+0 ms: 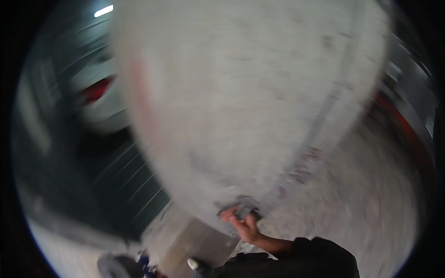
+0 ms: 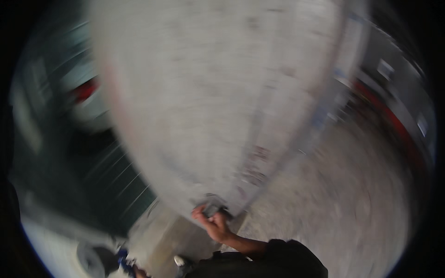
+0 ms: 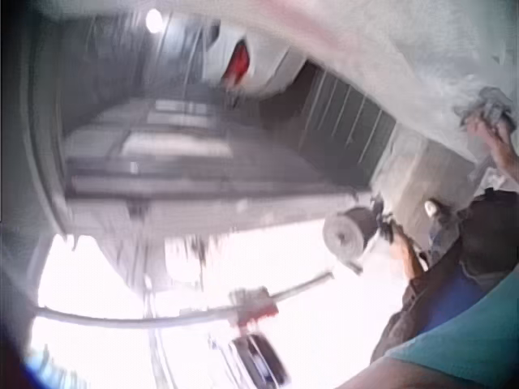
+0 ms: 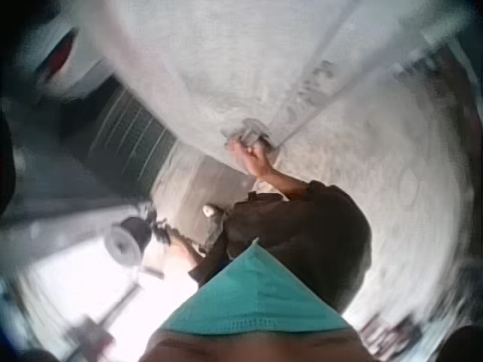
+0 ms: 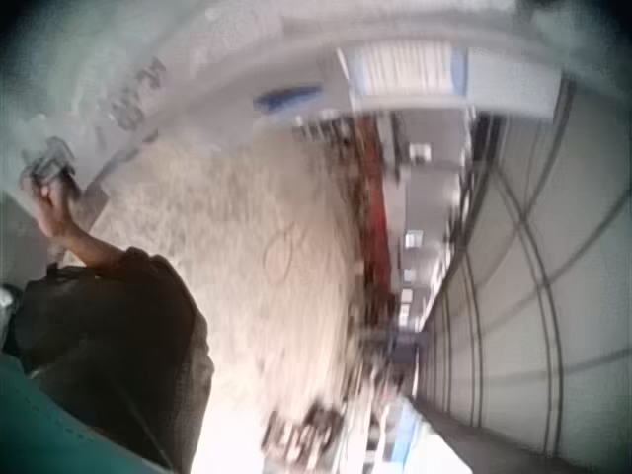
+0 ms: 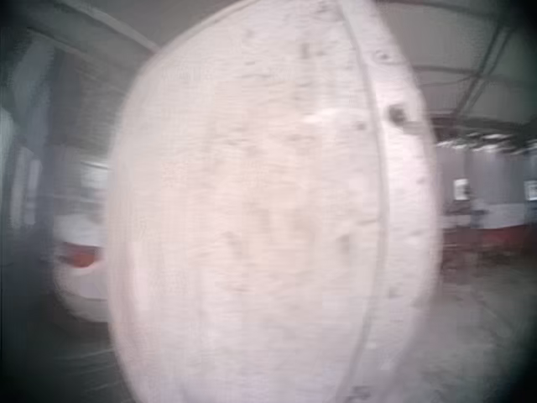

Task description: The person mixes white paint in a cup using a stirrer, then walks to a paint booth and sprays the hood of a white car that is masked with tape and plastic. The person wipes the hood with a cloth before applying the paint in even strokes.

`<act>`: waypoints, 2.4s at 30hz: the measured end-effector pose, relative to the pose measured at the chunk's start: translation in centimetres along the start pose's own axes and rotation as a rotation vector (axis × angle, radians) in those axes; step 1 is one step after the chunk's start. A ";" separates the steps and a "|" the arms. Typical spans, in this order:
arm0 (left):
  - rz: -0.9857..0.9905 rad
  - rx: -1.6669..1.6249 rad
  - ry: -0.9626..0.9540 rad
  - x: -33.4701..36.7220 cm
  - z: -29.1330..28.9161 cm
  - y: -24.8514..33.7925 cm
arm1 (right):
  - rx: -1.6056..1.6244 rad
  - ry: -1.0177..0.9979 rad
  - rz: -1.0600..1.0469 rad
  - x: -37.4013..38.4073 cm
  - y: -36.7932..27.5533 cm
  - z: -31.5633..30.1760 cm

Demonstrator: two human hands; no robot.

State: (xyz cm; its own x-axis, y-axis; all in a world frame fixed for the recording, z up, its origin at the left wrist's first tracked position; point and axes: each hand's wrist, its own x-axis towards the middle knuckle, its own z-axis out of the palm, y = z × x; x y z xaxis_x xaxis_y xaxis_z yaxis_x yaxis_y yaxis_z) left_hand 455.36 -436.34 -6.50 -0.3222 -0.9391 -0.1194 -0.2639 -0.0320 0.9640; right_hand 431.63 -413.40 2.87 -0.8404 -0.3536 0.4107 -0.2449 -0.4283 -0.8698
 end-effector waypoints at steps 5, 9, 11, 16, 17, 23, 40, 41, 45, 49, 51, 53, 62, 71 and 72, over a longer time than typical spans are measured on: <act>0.291 0.038 -0.538 15.4 12.4 11.3 | 0.015 0.592 -0.050 3.7 0.1 -0.8; 0.569 -0.058 -0.879 23.8 23.7 22.5 | -0.124 1.022 -0.001 7.7 -1.3 -1.2; 0.680 -0.144 -1.030 26.0 29.1 27.7 | -0.150 1.132 -0.065 7.8 -1.3 -1.4; 0.835 -0.379 -1.389 28.4 40.9 39.9 | -0.255 1.518 -0.050 7.4 -2.3 -1.3; 0.966 -0.418 -1.348 30.0 39.2 47.1 | -0.278 1.479 -0.129 11.4 -1.6 -0.9; 1.086 -0.456 -1.679 28.1 48.5 60.4 | -0.577 1.990 0.084 8.2 -0.1 1.0; 1.127 -0.327 -2.149 27.7 47.6 71.5 | -0.451 2.970 0.226 6.1 8.8 42.1; 1.119 -0.335 -2.171 28.7 46.9 71.9 | -0.432 3.021 0.159 6.5 10.5 44.2; 1.057 -0.310 -2.276 33.2 44.4 69.6 | -0.250 2.997 -0.261 9.3 14.2 52.8; 1.014 -0.248 -2.372 38.5 40.8 65.4 | -0.200 2.966 -0.382 12.5 16.0 56.5; 1.003 -0.189 -2.396 42.0 39.4 63.0 | -0.185 2.905 -0.411 15.0 15.1 57.1; 0.971 -0.119 -2.459 44.5 37.9 59.5 | -0.225 2.861 -0.477 15.6 14.8 58.1; 0.944 0.269 -2.582 57.8 33.1 48.8 | -0.333 2.878 -0.332 16.7 15.2 59.5; 0.942 0.581 -2.851 60.6 31.6 49.5 | -0.030 3.135 -0.444 28.3 15.2 62.8; 0.959 0.531 -2.931 61.3 30.0 47.9 | -0.023 3.108 -0.403 28.8 14.9 62.8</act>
State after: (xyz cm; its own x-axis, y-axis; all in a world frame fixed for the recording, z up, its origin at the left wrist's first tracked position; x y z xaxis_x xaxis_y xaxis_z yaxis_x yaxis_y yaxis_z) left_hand 395.71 -485.19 25.20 0.2816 0.9346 -0.2175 0.4243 0.0820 0.9018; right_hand 434.14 -482.22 18.92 0.8417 0.3644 -0.3985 -0.3485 -0.1971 -0.9164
